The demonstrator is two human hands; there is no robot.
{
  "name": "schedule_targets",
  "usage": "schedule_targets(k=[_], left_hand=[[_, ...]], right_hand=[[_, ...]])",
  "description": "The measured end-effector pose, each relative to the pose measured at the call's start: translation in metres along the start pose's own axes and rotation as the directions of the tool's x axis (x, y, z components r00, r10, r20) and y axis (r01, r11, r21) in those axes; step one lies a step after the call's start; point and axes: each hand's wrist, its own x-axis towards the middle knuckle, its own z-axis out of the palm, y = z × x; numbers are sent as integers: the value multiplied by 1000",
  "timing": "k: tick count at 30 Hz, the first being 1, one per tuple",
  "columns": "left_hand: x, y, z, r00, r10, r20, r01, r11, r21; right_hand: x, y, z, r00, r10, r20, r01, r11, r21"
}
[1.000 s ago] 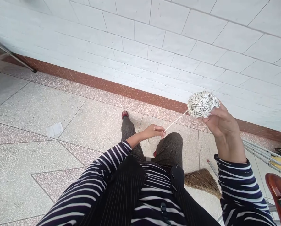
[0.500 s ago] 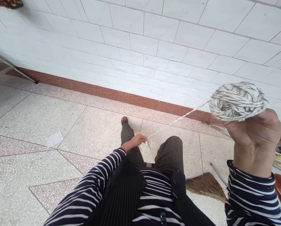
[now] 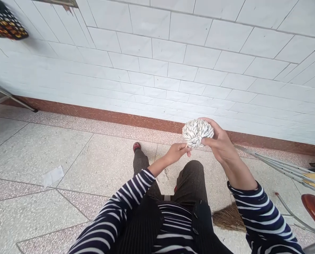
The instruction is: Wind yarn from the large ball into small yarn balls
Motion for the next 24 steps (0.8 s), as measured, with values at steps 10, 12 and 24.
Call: schedule_targets(k=[10, 12, 24], left_hand=[[-89, -7, -17, 980, -17, 199, -97, 829, 551], [-83, 11, -27, 974, 78, 213, -199, 743, 639], [-13, -19, -63, 998, -2, 70, -31, 880, 474]], right_hand=[[22, 93, -32, 938, -29, -346, -187, 796, -576], [18, 119, -22, 951, 41, -305, -208, 816, -540], [-52, 141, 4, 923, 298, 245, -291, 955, -63]])
